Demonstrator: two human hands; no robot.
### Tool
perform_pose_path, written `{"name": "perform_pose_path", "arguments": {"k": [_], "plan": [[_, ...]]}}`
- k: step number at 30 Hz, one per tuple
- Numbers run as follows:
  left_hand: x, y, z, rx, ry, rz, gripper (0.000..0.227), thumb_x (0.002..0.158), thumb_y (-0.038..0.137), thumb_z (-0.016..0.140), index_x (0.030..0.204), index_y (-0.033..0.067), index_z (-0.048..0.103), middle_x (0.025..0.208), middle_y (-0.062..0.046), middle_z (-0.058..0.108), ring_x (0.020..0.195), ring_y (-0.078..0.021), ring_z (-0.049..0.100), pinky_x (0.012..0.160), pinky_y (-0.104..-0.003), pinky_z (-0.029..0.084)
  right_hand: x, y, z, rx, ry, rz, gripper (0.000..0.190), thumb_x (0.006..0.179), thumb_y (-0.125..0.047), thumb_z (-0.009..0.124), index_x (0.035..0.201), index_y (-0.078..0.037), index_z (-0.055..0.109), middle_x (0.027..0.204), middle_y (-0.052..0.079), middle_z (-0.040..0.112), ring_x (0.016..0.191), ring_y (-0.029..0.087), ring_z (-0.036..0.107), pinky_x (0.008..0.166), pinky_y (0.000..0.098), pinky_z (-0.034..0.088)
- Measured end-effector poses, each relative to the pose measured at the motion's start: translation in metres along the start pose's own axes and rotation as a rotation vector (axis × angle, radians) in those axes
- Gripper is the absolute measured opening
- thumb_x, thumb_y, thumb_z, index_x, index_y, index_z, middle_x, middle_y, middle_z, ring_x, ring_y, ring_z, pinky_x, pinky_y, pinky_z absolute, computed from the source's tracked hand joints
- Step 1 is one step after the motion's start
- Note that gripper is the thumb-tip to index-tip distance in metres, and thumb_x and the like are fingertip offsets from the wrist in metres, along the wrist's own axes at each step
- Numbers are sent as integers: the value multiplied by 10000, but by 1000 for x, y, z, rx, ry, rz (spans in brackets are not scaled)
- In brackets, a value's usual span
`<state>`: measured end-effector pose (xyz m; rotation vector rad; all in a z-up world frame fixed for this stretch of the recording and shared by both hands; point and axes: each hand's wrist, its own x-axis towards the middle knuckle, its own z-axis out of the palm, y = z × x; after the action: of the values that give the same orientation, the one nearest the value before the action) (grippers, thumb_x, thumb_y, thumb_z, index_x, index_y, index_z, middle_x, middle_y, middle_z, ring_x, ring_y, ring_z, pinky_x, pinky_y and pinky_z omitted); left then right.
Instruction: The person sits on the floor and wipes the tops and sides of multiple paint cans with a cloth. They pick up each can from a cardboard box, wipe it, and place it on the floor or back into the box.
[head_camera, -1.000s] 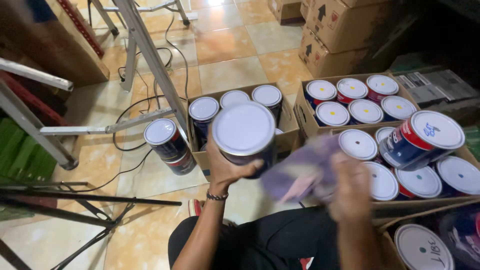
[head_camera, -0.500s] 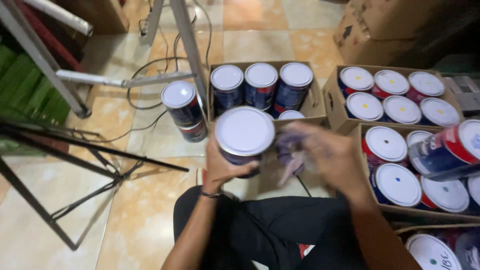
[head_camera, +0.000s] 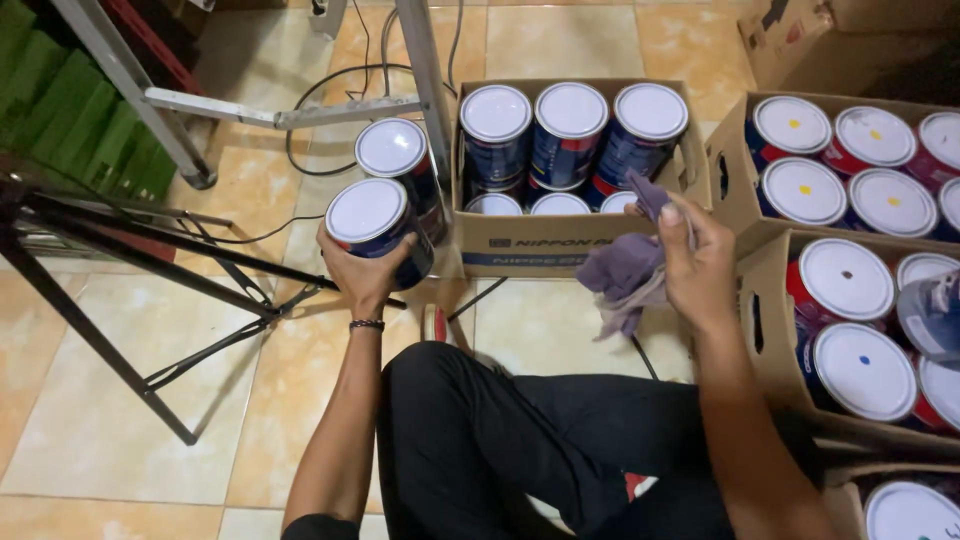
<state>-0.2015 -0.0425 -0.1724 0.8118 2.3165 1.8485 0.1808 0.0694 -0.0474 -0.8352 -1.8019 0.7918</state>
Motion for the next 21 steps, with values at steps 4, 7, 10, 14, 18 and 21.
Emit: {"name": "perform_pose_path", "arguments": {"k": [4, 7, 10, 14, 18, 21], "plan": [[8, -18, 15, 93, 107, -50, 1278, 454, 461, 1063, 1457, 41, 393, 1386, -316, 539, 1284, -529, 538, 1144, -660, 369, 1, -18, 2, 41, -5, 27, 351, 1110, -219, 503, 1305, -4, 701, 1058, 183, 739, 968, 209, 645, 868, 387, 530], [21, -38, 19, 152, 193, -115, 1260, 483, 434, 1068, 1453, 24, 376, 1372, -308, 561, 1281, -503, 561, 1131, -646, 382, 4, -30, 3, -7, 5, 36, 345, 1110, -254, 521, 1274, -29, 724, 1013, 149, 749, 838, 162, 609, 795, 352, 534], [29, -46, 17, 159, 240, -200, 1219, 507, 354, 1056, 1459, 52, 358, 1387, -295, 567, 1311, -497, 541, 1151, -626, 388, 4, -38, 7, 57, 3, 81, 360, 1092, -261, 507, 1266, -19, 709, 996, 134, 746, 823, 146, 580, 780, 323, 529], [45, -71, 25, 123, 317, -227, 1193, 485, 323, 1048, 1440, 97, 371, 1399, -227, 572, 1323, -459, 545, 1146, -589, 408, 4, -40, 17, 41, 19, 88, 384, 1069, -285, 531, 1241, -8, 732, 870, 146, 725, 776, 160, 611, 734, 331, 554], [68, -79, 37, 160, 370, -220, 1186, 473, 298, 1054, 1425, 36, 397, 1370, -282, 554, 1302, -517, 531, 1149, -613, 409, 5, -44, 23, -4, 36, 113, 386, 1047, -296, 547, 1217, -13, 749, 781, 154, 699, 749, 179, 635, 697, 325, 554], [83, -102, 45, 144, 320, -222, 1216, 502, 274, 1049, 1463, 29, 344, 1400, -299, 542, 1334, -524, 513, 1165, -638, 360, 12, -50, 16, -91, 56, 130, 363, 1051, -272, 519, 1234, -75, 763, 748, 128, 696, 699, 160, 620, 684, 300, 544]]}}
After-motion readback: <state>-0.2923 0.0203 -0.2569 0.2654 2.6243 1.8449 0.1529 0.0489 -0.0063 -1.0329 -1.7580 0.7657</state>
